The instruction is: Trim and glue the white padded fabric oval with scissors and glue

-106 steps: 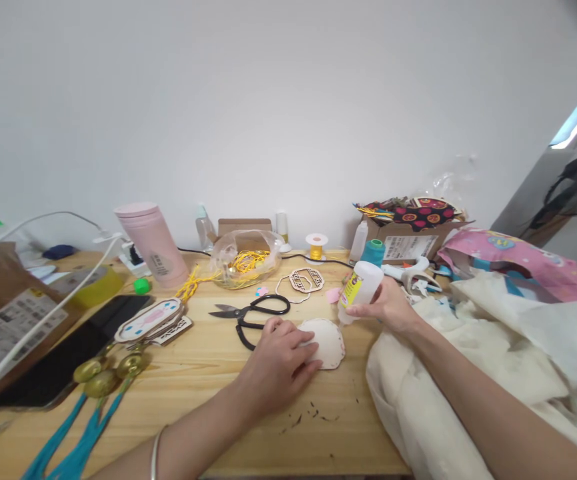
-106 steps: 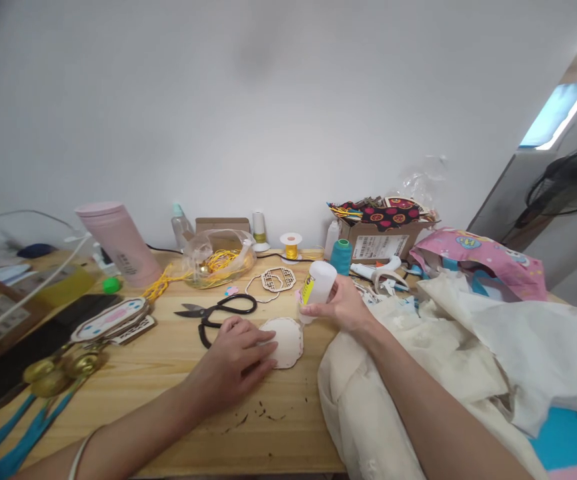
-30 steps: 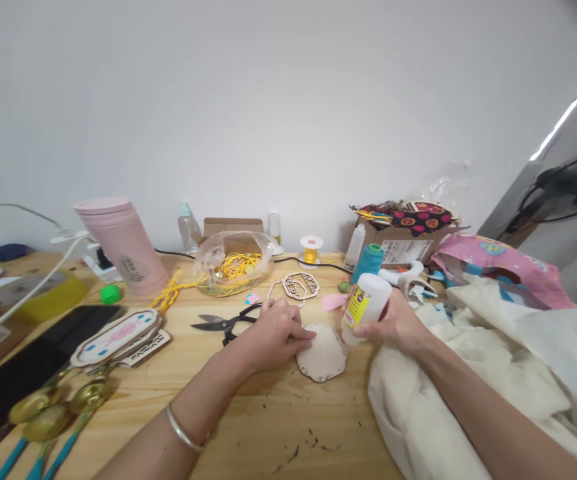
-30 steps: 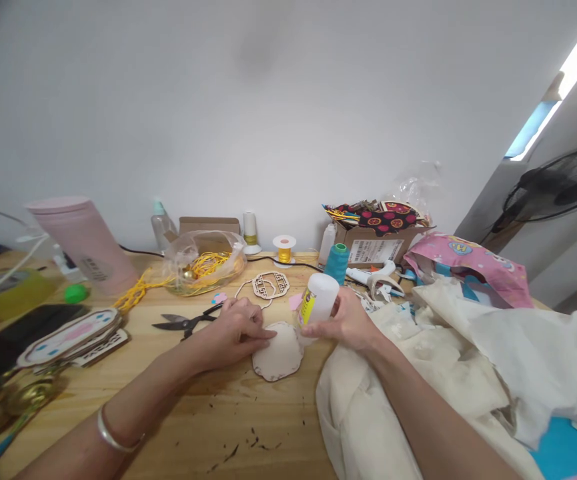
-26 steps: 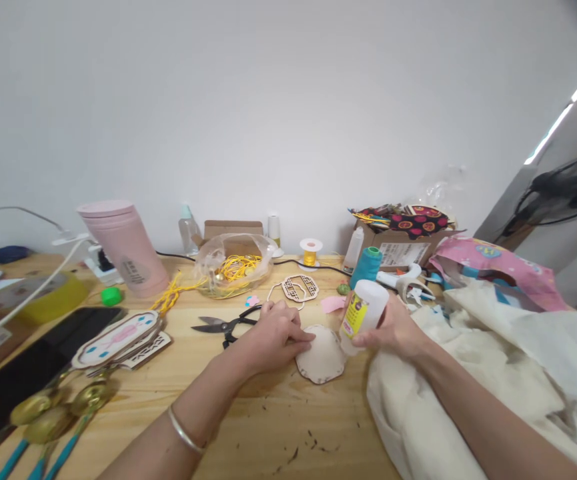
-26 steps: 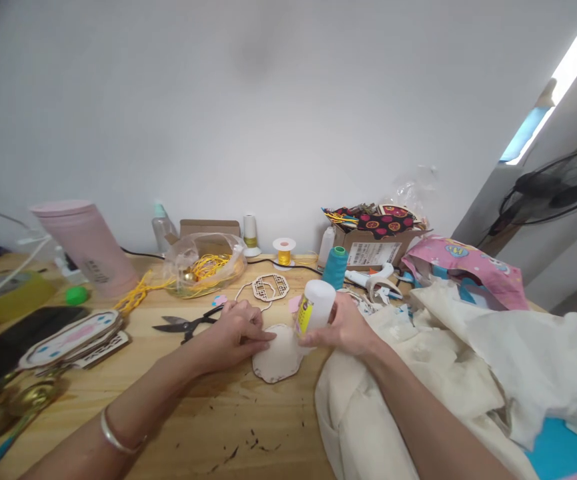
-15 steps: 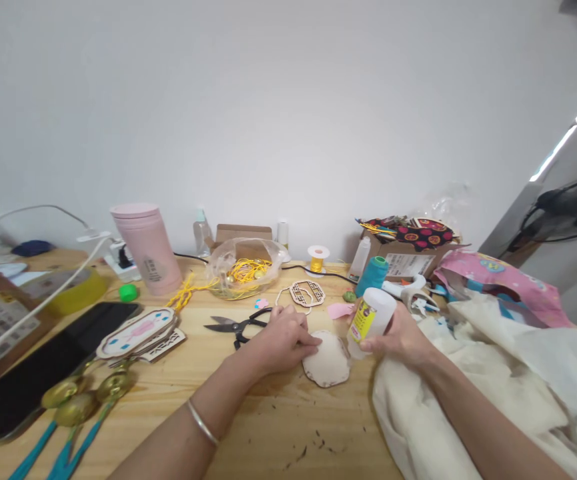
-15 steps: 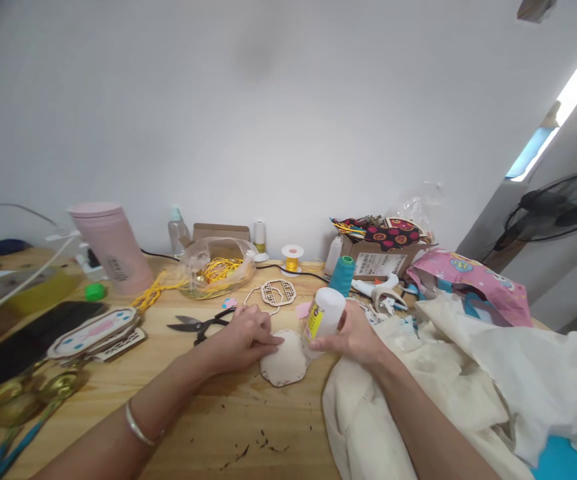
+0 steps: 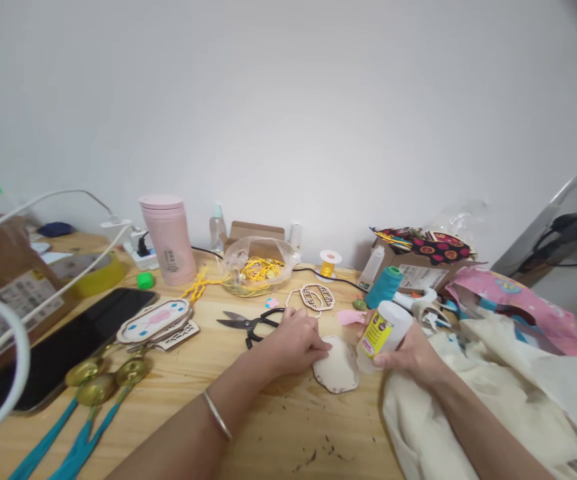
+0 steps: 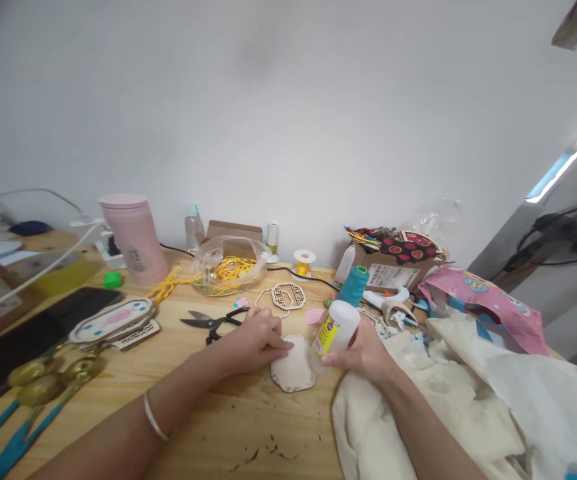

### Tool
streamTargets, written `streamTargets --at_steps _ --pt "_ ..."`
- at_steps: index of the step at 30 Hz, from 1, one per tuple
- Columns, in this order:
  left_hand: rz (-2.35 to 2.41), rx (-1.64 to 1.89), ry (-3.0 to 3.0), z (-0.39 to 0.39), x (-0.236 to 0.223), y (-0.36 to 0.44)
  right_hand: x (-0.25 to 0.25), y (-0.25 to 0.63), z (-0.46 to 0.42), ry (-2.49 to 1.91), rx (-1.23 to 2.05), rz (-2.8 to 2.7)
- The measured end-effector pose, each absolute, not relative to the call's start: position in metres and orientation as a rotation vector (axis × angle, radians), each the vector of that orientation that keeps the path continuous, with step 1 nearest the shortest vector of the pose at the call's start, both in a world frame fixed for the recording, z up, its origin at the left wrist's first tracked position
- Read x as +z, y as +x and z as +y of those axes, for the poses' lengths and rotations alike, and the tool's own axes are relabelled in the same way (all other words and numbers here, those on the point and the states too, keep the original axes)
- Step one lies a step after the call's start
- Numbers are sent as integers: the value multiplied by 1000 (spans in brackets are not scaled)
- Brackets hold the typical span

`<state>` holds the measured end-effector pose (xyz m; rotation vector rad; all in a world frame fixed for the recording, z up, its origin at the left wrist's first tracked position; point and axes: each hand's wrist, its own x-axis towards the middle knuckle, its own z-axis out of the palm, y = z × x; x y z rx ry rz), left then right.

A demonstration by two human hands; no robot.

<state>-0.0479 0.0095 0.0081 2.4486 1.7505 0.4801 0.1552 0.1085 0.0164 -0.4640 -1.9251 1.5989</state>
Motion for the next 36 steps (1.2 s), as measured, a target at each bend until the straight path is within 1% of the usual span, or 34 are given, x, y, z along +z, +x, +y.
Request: streamTargets --at_steps 6,11,16,21,36 --pt "1752 477 2446 9 10 -47 18 149 101 -400 1665 -1913" --pt "1752 473 2439 9 9 -47 17 148 99 -445 1630 -1938" --pt "1750 481 2433 10 7 -47 15 146 98 -368 1659 -1966" --pt "1745 485 2432 10 8 -47 15 144 96 -418 1651 -1940" --pt "1736 457 2460 10 11 -46 19 137 87 -347 1707 -1970"
